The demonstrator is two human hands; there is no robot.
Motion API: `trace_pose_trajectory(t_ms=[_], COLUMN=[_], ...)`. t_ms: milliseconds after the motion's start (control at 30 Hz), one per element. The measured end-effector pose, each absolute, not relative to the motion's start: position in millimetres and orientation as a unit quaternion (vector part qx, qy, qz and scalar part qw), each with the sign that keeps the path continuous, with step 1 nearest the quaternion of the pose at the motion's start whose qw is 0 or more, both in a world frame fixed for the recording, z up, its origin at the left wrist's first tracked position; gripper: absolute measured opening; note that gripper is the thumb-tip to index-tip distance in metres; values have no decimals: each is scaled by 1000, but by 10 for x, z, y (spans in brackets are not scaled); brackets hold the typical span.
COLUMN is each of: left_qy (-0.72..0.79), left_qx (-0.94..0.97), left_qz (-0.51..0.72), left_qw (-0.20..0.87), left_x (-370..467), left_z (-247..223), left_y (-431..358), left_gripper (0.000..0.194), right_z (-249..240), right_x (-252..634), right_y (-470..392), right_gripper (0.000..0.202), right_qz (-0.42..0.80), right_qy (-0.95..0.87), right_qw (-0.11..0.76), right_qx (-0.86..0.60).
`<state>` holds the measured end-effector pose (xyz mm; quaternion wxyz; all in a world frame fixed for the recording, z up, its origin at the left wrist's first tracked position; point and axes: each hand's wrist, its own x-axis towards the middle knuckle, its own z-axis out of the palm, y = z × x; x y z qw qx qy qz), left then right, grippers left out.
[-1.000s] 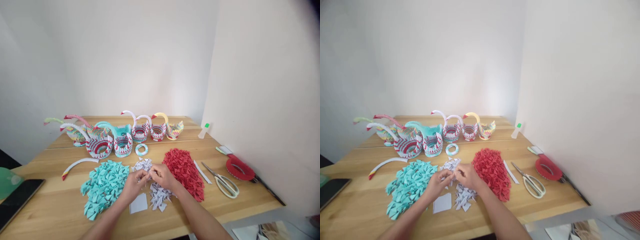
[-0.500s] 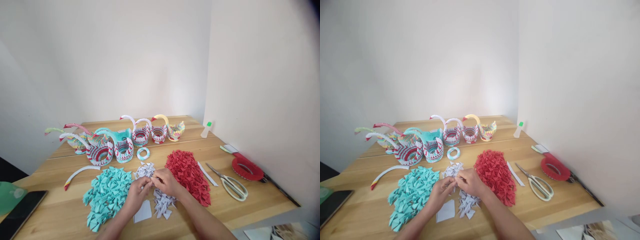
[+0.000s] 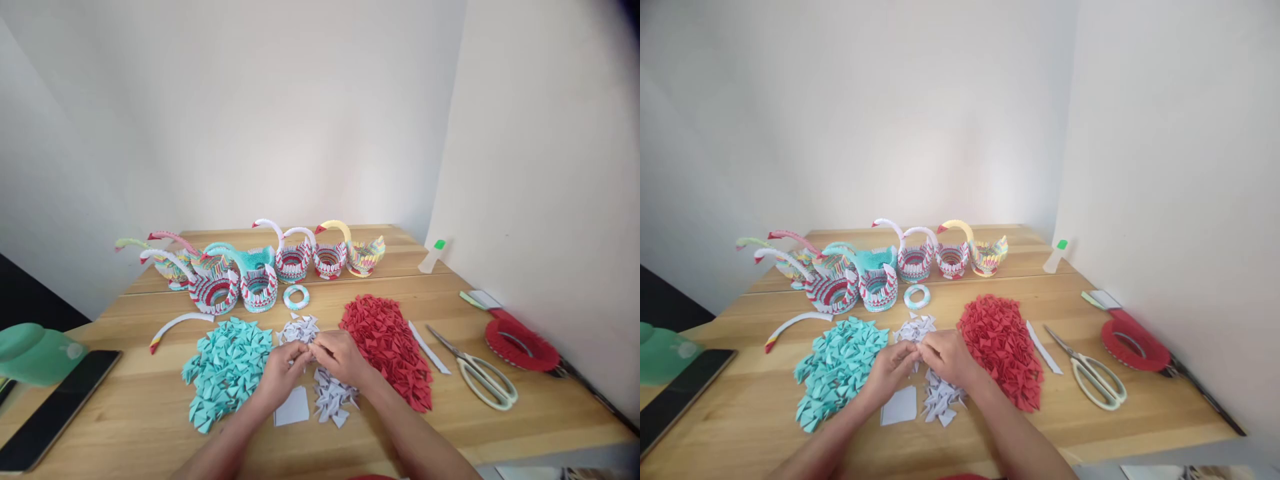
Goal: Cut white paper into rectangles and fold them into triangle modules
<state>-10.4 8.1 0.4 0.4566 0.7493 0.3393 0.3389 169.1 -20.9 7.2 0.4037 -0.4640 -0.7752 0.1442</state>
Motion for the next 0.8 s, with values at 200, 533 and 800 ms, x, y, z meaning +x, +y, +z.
trace_pose_trajectory(t_ms=[200,533,800], left_qy=[356,361,370], left_qx=[712,678,700], left_qz=[353,352,346], left_qw=[491,534,504], left_x=[-131,-96,-113], left_z=[47,90,136], left_y=[76,82,59], left_gripper=[29,26,27], right_z=[124,116,141], right_x=[1688,1661,1627], right_y=[-203,-209,-225], right_gripper=[33,40,23], right_qz=[242,211,197], right_qy=[-709,-707,-723], right_qw=[460,448,429], right_qx=[-476,-504,-504])
